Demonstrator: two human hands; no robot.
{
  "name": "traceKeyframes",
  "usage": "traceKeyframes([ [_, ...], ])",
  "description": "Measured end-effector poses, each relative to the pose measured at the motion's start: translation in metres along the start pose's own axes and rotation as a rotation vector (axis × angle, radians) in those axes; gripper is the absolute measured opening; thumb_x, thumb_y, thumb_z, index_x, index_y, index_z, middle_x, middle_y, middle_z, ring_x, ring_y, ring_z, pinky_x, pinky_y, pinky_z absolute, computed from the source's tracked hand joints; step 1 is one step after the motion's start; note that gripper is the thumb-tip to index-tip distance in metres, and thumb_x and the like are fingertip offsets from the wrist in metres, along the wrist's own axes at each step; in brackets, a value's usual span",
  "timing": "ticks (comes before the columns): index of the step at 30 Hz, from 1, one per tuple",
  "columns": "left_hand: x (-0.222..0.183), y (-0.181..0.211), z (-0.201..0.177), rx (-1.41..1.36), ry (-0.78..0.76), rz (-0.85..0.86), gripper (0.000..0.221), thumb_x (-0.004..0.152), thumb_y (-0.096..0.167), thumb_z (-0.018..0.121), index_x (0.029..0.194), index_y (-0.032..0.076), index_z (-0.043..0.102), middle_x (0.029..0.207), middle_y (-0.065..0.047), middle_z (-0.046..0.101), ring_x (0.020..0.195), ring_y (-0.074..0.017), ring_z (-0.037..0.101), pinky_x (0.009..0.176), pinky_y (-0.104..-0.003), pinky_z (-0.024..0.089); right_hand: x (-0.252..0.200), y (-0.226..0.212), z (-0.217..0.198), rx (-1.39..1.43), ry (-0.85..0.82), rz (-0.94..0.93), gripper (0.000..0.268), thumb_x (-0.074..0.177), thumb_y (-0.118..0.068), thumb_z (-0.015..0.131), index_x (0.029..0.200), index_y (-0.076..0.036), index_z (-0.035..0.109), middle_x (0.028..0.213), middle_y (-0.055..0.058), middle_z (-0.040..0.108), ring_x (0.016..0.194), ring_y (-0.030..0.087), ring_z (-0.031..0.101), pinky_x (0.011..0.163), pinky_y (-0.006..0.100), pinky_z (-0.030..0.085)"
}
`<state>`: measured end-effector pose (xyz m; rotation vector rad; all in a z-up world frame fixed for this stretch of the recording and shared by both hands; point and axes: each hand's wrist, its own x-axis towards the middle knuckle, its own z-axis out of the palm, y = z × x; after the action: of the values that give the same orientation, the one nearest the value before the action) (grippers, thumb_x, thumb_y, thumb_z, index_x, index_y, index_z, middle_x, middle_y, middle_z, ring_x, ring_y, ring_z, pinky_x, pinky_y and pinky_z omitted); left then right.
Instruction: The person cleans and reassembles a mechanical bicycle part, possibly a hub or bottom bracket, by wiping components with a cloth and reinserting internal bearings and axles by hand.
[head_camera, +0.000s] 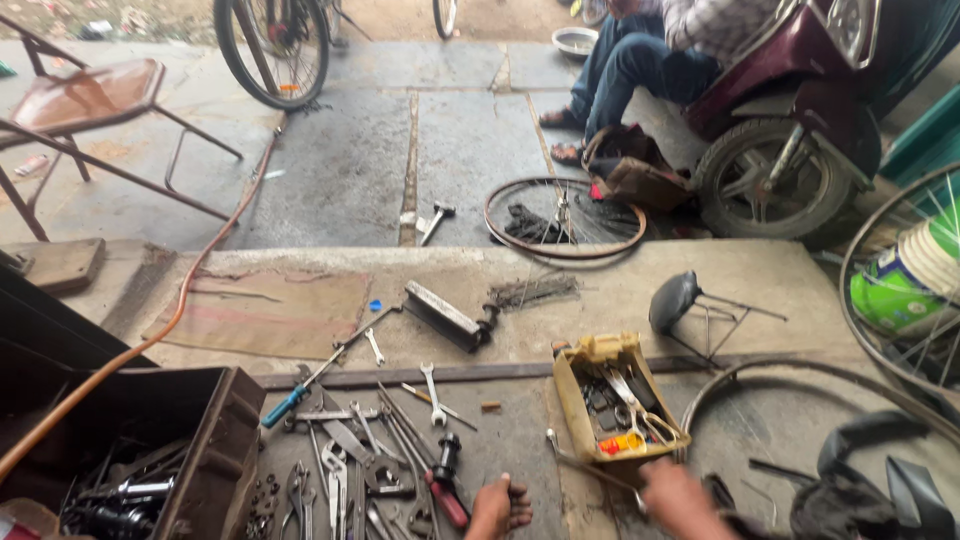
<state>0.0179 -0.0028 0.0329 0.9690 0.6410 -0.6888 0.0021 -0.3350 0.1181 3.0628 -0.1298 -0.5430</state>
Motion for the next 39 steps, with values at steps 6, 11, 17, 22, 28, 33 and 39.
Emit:
traceKeyframes([
  [6,-0.002,-0.003,0.007,0.068,0.045,0.075,0.053,0.104,0.043,0.045,0.102,-0.003,0.07,0.083,-0.016,0.072,0.063,-0.028,0.07,0.058,-0.04,0.06,-0.013,0.083,-0.037,0.101,0.169,0.146,0.041,0.087,-0.035,0.066,0.124,-0.018,0.068,0.12,0.014,0.072,0.112,0.034,0.07,0.097,0.046,0.058],
  [11,0.001,-0.008,0.003,0.122,0.044,0.115,0.052,0.104,0.042,0.044,0.103,-0.003,0.071,0.082,-0.016,0.073,0.062,-0.0269,0.07,0.058,-0.039,0.061,-0.032,0.082,-0.048,0.23,0.13,0.201,0.037,0.086,-0.034,0.069,0.117,-0.014,0.072,0.118,0.016,0.074,0.114,0.036,0.069,0.098,0.047,0.056],
  [17,-0.007,-0.021,-0.003,0.037,-0.019,0.25,0.052,0.105,0.042,0.042,0.102,-0.002,0.069,0.082,-0.015,0.074,0.062,-0.027,0.071,0.06,-0.038,0.06,-0.038,0.079,-0.045,0.216,0.103,0.139,0.037,0.088,-0.033,0.068,0.12,-0.015,0.073,0.119,0.017,0.074,0.115,0.036,0.069,0.1,0.047,0.056],
  [22,-0.015,-0.001,0.011,0.15,0.072,0.122,0.046,0.106,0.036,0.042,0.104,-0.002,0.067,0.082,-0.014,0.07,0.062,-0.0257,0.069,0.062,-0.039,0.061,-0.027,0.095,-0.067,0.217,0.231,0.143,0.048,0.084,-0.038,0.073,0.126,-0.014,0.069,0.124,0.017,0.07,0.118,0.036,0.066,0.101,0.046,0.054],
  [28,-0.012,-0.008,0.033,0.159,0.013,0.11,0.047,0.106,0.038,0.041,0.104,-0.001,0.068,0.085,-0.013,0.07,0.07,-0.0232,0.069,0.067,-0.036,0.062,-0.04,0.099,-0.079,0.271,0.211,0.168,0.042,0.089,-0.038,0.07,0.126,-0.017,0.071,0.124,0.017,0.073,0.119,0.033,0.068,0.104,0.044,0.054],
  [33,-0.018,-0.007,0.065,0.143,-0.026,0.098,0.048,0.108,0.038,0.04,0.105,-0.002,0.066,0.085,-0.013,0.07,0.07,-0.0228,0.067,0.067,-0.036,0.062,-0.046,0.104,-0.079,0.306,0.147,0.207,0.041,0.089,-0.037,0.07,0.124,-0.017,0.071,0.125,0.016,0.072,0.12,0.032,0.067,0.104,0.044,0.054],
  [39,-0.055,-0.003,0.116,0.152,-0.121,0.119,0.046,0.109,0.038,0.038,0.104,0.0,0.064,0.084,-0.012,0.069,0.068,-0.0219,0.068,0.065,-0.034,0.062,-0.048,0.119,-0.074,0.342,0.201,0.232,0.041,0.089,-0.038,0.07,0.126,-0.019,0.072,0.124,0.015,0.073,0.12,0.033,0.068,0.104,0.044,0.053],
])
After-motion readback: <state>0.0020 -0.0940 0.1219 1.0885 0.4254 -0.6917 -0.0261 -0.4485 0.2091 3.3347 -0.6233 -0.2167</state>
